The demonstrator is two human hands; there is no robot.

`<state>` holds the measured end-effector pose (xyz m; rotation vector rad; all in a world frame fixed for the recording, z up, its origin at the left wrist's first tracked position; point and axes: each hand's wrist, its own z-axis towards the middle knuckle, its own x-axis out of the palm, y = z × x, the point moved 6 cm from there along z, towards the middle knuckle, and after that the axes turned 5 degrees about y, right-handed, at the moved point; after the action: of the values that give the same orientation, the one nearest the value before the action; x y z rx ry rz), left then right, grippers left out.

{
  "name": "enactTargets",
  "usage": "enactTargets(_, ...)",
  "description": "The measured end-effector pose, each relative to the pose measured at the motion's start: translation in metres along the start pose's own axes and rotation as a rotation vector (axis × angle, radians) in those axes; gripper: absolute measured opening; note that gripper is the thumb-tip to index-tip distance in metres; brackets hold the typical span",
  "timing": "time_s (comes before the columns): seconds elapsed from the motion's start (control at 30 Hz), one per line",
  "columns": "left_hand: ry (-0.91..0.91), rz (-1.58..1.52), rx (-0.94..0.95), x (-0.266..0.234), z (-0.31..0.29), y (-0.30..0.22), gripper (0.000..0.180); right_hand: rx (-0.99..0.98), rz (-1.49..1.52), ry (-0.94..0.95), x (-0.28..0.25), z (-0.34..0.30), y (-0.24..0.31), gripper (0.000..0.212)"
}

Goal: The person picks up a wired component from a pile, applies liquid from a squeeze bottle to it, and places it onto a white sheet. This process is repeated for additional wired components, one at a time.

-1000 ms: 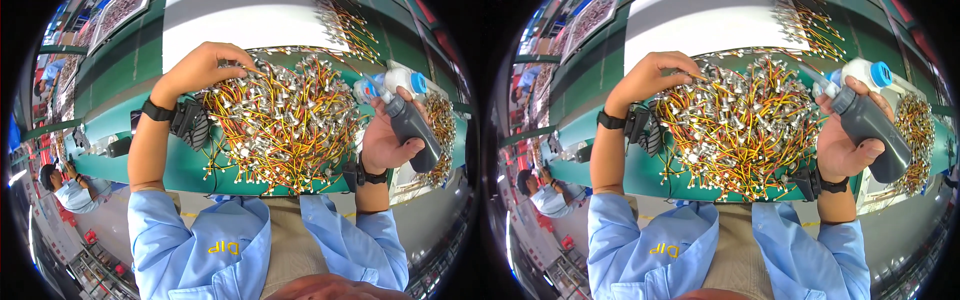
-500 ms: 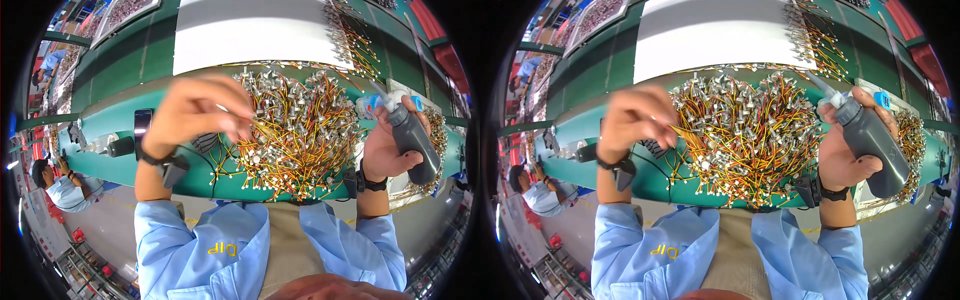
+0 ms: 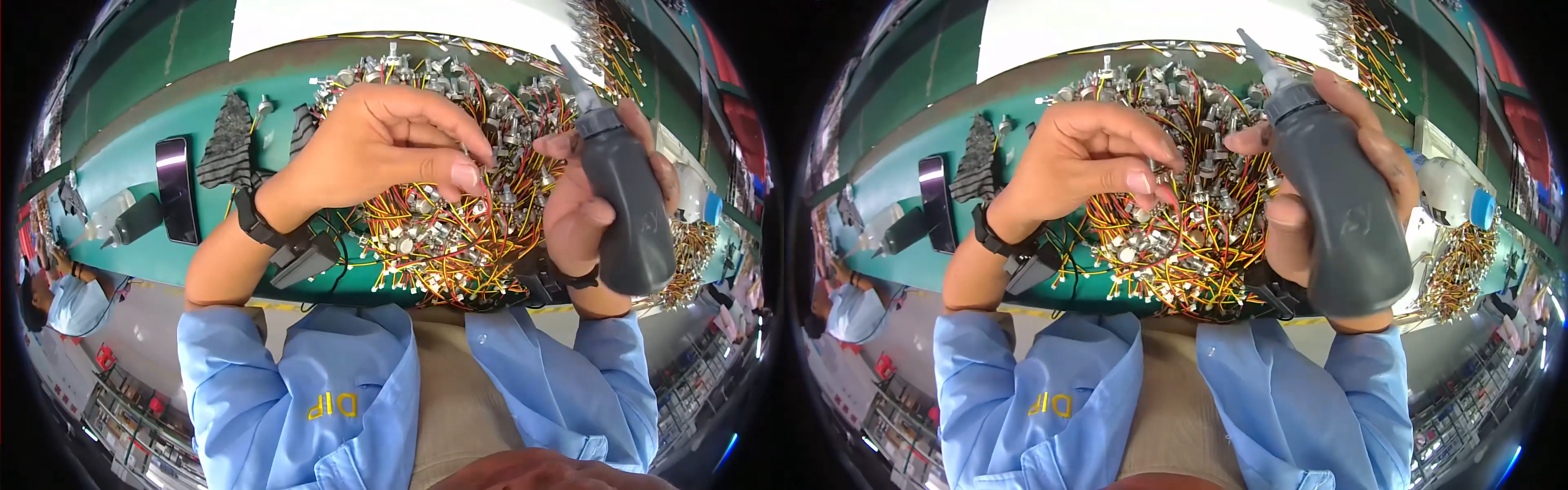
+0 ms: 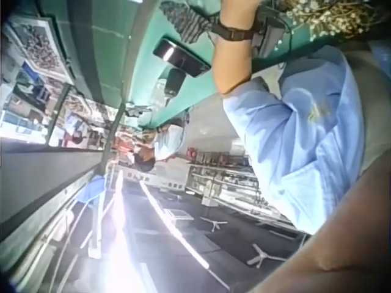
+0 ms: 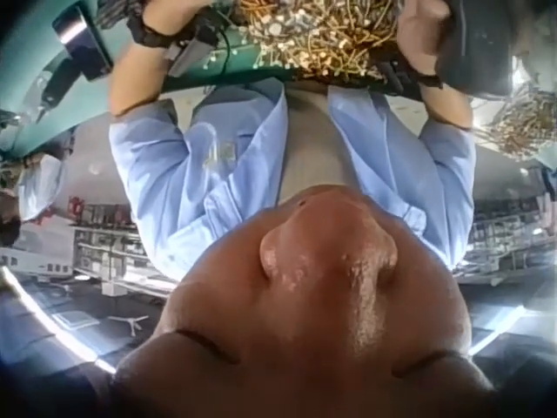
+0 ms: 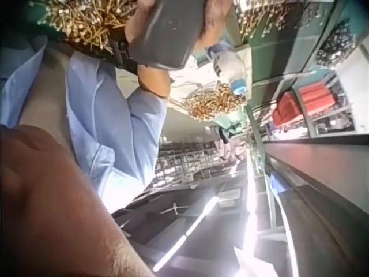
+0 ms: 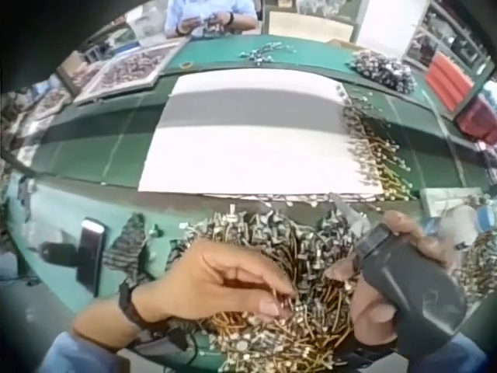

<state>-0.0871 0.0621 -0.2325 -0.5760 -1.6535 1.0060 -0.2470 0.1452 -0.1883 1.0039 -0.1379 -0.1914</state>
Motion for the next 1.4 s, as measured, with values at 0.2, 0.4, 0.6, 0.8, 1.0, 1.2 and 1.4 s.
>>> enactTargets(0.2,0.063,0.19,0.162,0.005,0.003,0.0,0.019,-0.053,-0.372,0.298,0.003,0.001,0.008,0.068)
enactTargets(0.4,0.039,0.136,0.189,0.006,0.0,0.001,0.021,-0.095,-0.388,0.349,0.014,0.0,0.005,0.068)
enactTargets(0.6,-0.034,0.077,0.155,-0.001,0.002,0.002,0.027,-0.116,0.005,0.175,0.007,-0.007,0.004,0.071)
enactTargets(0.8,0.012,0.063,0.132,-0.002,-0.002,0.002,0.027,0.264,0.458,0.217,-0.015,-0.008,0.012,0.077)
enactTargets(1.0,0.002,0.066,0.16,-0.003,0.0,0.005,0.027,0.22,0.436,0.371,-0.015,-0.004,0.018,0.082)
enactTargets(1.2,0.006,0.085,0.166,-0.002,-0.001,0.003,0.028,0.195,0.304,0.336,-0.015,-0.009,0.019,0.081)
enactTargets(1.4,0.016,0.117,0.13,-0.003,-0.001,0.005,0.027,0.165,0.258,0.283,-0.018,-0.012,0.013,0.082)
